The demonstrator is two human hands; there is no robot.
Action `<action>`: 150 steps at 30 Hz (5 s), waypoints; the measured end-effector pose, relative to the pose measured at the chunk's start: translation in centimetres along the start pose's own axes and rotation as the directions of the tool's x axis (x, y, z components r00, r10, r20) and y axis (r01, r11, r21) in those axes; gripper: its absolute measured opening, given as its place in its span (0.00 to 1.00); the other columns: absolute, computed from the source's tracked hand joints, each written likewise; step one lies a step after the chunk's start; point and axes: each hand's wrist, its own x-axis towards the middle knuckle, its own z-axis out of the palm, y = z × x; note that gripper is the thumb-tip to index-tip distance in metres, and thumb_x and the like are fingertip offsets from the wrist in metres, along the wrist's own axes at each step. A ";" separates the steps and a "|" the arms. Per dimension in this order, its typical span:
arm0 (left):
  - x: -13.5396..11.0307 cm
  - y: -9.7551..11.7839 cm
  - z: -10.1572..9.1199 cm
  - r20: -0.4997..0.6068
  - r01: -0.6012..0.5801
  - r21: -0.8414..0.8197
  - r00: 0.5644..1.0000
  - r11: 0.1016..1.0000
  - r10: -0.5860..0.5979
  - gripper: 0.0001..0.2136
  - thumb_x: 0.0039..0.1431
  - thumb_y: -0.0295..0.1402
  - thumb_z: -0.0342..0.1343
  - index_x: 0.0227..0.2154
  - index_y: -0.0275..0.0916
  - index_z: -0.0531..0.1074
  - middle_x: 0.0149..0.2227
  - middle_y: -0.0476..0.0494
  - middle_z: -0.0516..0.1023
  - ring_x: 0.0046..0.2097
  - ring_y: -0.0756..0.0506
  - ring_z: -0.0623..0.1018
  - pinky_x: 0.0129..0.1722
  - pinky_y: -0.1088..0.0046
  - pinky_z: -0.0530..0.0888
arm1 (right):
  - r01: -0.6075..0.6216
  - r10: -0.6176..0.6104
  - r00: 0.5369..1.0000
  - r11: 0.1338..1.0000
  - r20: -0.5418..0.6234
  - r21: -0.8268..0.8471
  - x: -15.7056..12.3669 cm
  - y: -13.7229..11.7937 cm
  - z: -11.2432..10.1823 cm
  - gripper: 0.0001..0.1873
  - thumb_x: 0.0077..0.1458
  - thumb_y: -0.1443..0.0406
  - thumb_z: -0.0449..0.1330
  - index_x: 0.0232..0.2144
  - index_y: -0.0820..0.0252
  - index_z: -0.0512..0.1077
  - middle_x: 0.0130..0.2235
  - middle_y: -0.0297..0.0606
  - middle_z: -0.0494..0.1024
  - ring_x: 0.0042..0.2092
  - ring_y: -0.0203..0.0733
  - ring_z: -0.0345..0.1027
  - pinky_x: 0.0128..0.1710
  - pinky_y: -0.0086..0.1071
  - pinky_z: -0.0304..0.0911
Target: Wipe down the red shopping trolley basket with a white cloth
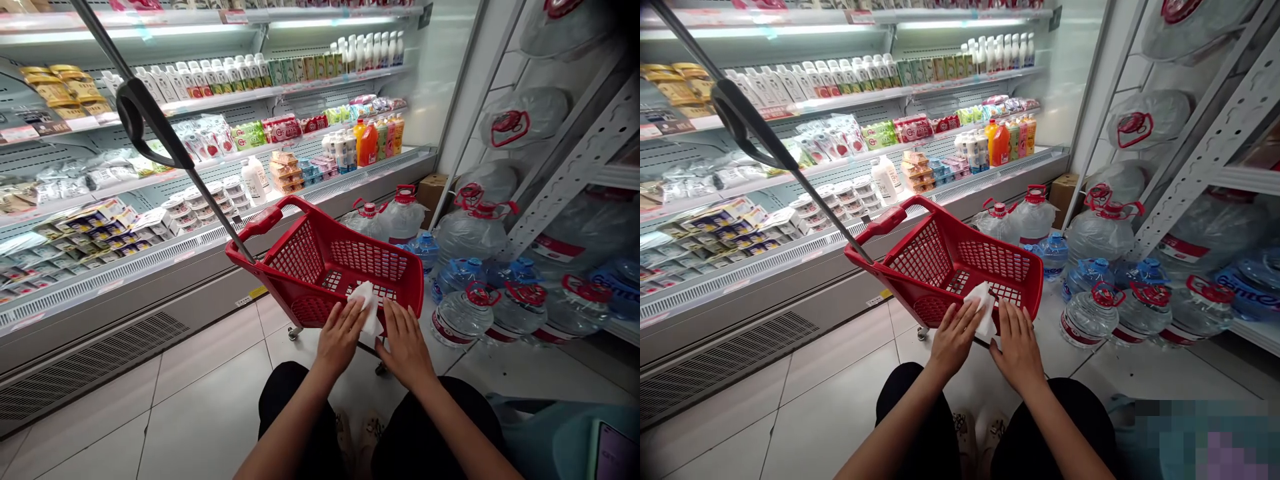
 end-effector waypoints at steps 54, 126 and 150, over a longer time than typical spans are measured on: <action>-2.2 -8.4 -2.1 -0.084 0.155 -0.030 0.984 0.988 -0.157 0.27 0.72 0.24 0.48 0.72 0.40 0.61 0.67 0.43 0.72 0.70 0.43 0.69 0.77 0.58 0.45 | 0.095 -0.095 0.995 0.994 0.001 0.053 -1.9 4.1 -0.6 0.46 0.62 0.66 0.52 0.77 0.54 0.38 0.74 0.40 0.59 0.73 0.53 0.52 0.73 0.55 0.47; -2.1 -12.9 -8.5 0.023 0.468 0.082 0.882 0.880 -0.471 0.36 0.63 0.21 0.44 0.75 0.38 0.51 0.72 0.39 0.63 0.73 0.42 0.63 0.75 0.48 0.29 | 0.353 -0.356 0.934 0.909 -0.026 0.224 10.6 -13.0 4.0 0.47 0.66 0.68 0.52 0.77 0.63 0.31 0.77 0.48 0.49 0.75 0.53 0.46 0.74 0.53 0.49; -2.0 -10.2 -7.6 0.043 0.523 0.051 0.850 0.851 -0.525 0.35 0.62 0.23 0.50 0.73 0.46 0.59 0.73 0.43 0.61 0.75 0.37 0.58 0.74 0.45 0.32 | 0.310 -0.308 0.950 0.930 -0.043 0.197 10.6 -10.6 4.1 0.40 0.68 0.75 0.43 0.77 0.56 0.37 0.74 0.40 0.59 0.68 0.49 0.62 0.69 0.49 0.59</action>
